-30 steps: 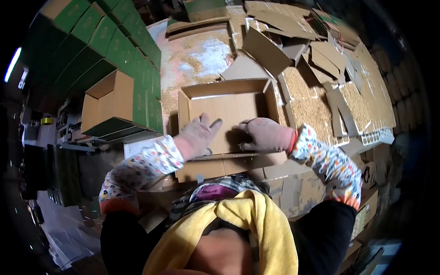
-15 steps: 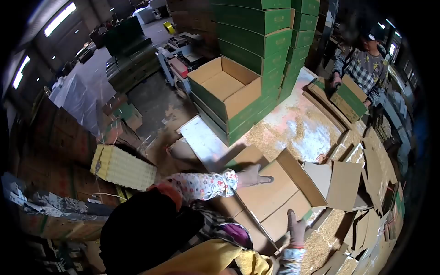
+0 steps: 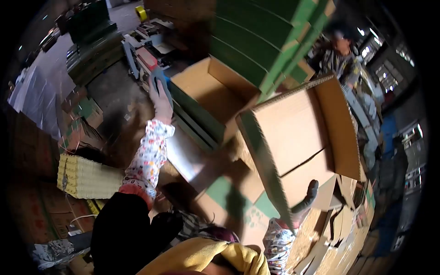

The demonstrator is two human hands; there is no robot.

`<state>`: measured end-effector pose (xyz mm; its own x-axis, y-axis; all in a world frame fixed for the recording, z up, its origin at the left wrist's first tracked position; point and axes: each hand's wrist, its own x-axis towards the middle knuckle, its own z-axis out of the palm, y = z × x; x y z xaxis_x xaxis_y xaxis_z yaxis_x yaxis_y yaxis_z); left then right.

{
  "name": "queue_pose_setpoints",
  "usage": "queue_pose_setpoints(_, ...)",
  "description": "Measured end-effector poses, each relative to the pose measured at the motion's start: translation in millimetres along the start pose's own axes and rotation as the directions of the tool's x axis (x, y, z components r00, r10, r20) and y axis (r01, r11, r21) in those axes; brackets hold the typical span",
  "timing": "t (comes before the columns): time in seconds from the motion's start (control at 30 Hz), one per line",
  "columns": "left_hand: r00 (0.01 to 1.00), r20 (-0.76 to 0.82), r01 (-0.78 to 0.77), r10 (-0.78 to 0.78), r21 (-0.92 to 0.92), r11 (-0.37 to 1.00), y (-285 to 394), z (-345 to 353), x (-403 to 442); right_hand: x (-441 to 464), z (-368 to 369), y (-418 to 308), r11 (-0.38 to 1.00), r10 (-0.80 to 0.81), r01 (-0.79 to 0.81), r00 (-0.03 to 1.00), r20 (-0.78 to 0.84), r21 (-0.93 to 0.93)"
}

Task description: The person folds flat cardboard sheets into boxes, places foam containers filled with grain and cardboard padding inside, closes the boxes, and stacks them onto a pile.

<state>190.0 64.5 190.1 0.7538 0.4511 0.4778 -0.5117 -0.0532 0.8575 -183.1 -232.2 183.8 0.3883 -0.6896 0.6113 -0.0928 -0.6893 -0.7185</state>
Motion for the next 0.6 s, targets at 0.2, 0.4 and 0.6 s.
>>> queue_pose_setpoints(0.2, 0.961, 0.138, 0.235, -0.238, 0.038, 0.971, -131.7, 20.3, -22.5, 54.9, 213.3, -59.7, 0.569, 0.051, -0.541, 0.775, 0.63, 0.619)
queue_pose_setpoints(0.4, 0.974, 0.17, 0.121, -0.149, 0.163, 0.979, -137.5, -4.9, -18.1, 44.9, 212.1, -59.9, 0.142, 0.329, -0.922, 0.387, 0.861, 0.36)
queue_pose_setpoints(0.6, 0.563, 0.781, -0.262, -0.27, 0.479, 0.838, -41.2, -113.2, -168.0, -149.0, -83.6, 47.3, 0.468, 0.323, -0.183, 0.946, -0.026, -0.864)
